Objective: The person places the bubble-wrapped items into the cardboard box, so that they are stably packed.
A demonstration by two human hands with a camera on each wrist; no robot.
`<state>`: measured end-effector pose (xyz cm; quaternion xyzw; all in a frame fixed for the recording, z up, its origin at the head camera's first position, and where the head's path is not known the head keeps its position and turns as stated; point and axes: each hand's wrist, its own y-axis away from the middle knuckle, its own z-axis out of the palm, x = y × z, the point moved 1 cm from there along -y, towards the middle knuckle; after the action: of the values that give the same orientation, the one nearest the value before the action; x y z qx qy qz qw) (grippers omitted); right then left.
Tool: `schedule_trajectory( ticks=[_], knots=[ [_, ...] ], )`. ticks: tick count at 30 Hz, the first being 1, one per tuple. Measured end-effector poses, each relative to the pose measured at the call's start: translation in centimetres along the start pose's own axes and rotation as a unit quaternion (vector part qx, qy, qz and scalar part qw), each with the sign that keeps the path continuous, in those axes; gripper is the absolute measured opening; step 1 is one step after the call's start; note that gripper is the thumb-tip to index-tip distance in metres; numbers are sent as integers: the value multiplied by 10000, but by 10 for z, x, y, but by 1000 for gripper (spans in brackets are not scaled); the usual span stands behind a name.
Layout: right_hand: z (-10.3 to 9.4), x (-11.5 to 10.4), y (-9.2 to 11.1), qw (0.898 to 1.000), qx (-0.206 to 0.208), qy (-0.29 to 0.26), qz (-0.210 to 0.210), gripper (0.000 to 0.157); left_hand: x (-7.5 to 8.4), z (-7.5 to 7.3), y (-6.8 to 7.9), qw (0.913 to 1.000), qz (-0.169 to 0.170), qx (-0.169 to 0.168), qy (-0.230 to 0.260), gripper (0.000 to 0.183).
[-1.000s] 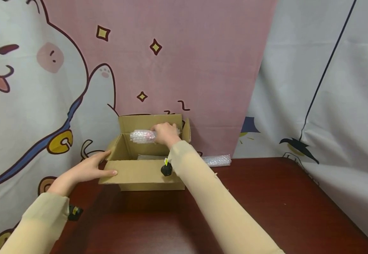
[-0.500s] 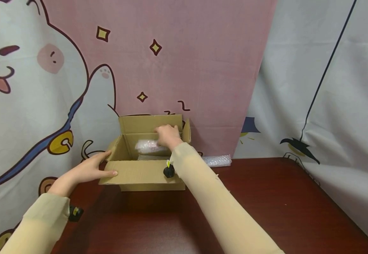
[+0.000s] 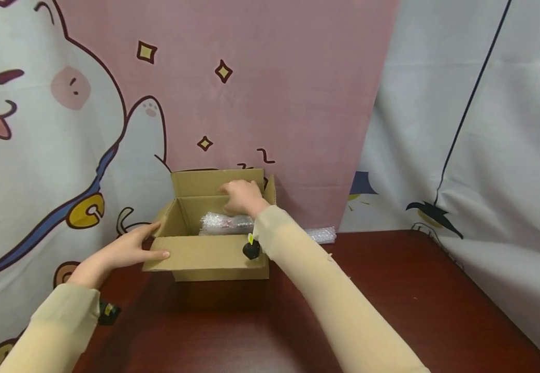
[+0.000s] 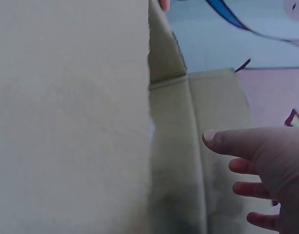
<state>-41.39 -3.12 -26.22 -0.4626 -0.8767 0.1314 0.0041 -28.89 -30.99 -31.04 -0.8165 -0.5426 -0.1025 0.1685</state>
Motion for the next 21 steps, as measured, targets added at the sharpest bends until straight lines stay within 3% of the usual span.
schedule_trajectory(
  ticks=[10, 21],
  knots=[
    [-31, 3, 18, 9987, -25, 148, -486, 57, 2, -2, 2, 10000, -35, -67, 39, 96],
    [-76, 33, 60, 9960, 372, -70, -805, 54, 2, -2, 2, 9999, 9, -102, 132, 97]
  ],
)
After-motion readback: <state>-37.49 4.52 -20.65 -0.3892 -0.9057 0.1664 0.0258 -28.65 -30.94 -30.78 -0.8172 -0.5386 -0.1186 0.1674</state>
